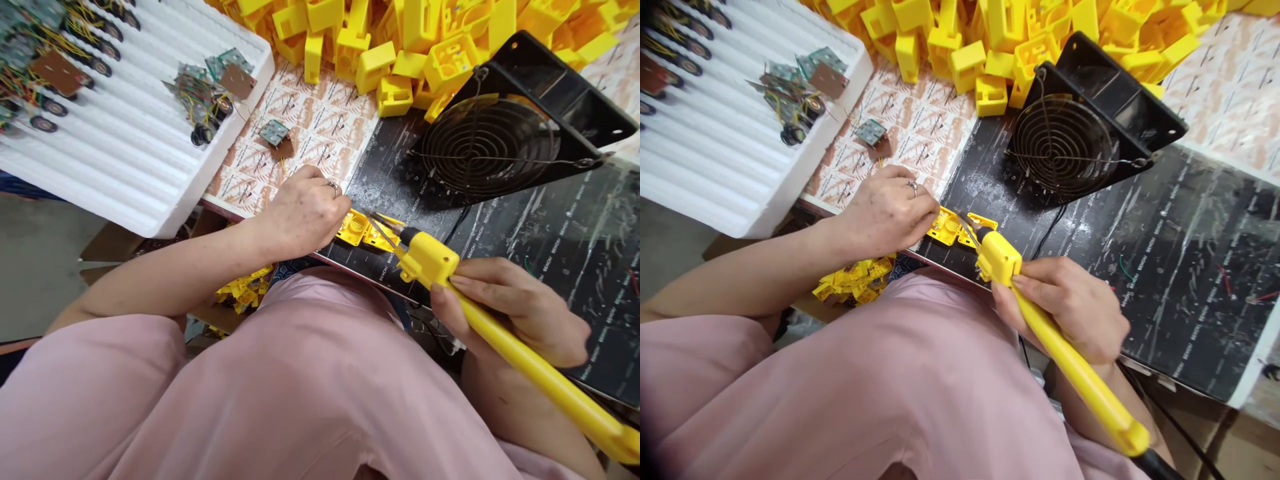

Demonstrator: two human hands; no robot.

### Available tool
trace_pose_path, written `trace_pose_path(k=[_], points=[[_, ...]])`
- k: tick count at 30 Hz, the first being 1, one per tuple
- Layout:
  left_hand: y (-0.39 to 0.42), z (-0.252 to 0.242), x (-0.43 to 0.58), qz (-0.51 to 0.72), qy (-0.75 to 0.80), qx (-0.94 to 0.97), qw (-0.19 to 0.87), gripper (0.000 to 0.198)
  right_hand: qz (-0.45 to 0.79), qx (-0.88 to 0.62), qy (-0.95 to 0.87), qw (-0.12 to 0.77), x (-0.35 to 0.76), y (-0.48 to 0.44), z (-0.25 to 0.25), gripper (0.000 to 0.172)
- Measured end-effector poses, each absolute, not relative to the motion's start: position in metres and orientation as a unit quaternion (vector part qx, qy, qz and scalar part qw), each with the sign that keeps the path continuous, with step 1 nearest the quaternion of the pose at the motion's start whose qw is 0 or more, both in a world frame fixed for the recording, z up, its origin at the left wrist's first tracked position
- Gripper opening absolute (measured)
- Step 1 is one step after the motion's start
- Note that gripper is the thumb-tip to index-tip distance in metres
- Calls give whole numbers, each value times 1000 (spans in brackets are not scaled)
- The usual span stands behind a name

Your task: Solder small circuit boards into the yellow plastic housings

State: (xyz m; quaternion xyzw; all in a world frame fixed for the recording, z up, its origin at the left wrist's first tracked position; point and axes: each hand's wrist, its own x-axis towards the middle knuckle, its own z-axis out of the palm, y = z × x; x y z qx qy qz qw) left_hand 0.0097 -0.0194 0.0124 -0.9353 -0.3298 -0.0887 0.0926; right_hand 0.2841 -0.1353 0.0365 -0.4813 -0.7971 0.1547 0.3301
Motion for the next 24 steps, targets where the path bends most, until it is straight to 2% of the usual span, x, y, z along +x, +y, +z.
trace_pose_path(k=[2,5,9,14,18,20,24], points=[[-20,13,10,-87,-328,-936,93,31,176,-488,-801,300,281,-139,35,39],[-18,15,10,-81,-333,-936,78,30,182,-494,-797,296,276,-143,30,41],[-17,18,11,-70,-327,-939,75,28,151,-484,-807,303,283,-138,21,36],[-22,18,17,-51,-318,-944,77,22,14,-422,-863,276,279,-100,7,28],[-17,21,3,-80,-342,-934,62,20,12,-382,-884,267,274,-79,2,23],[-3,30,-17,-84,-371,-922,79,25,-11,-384,-882,273,277,-73,4,26],[37,47,-61,5,-435,-893,118,31,-40,-391,-876,280,274,-54,11,37]])
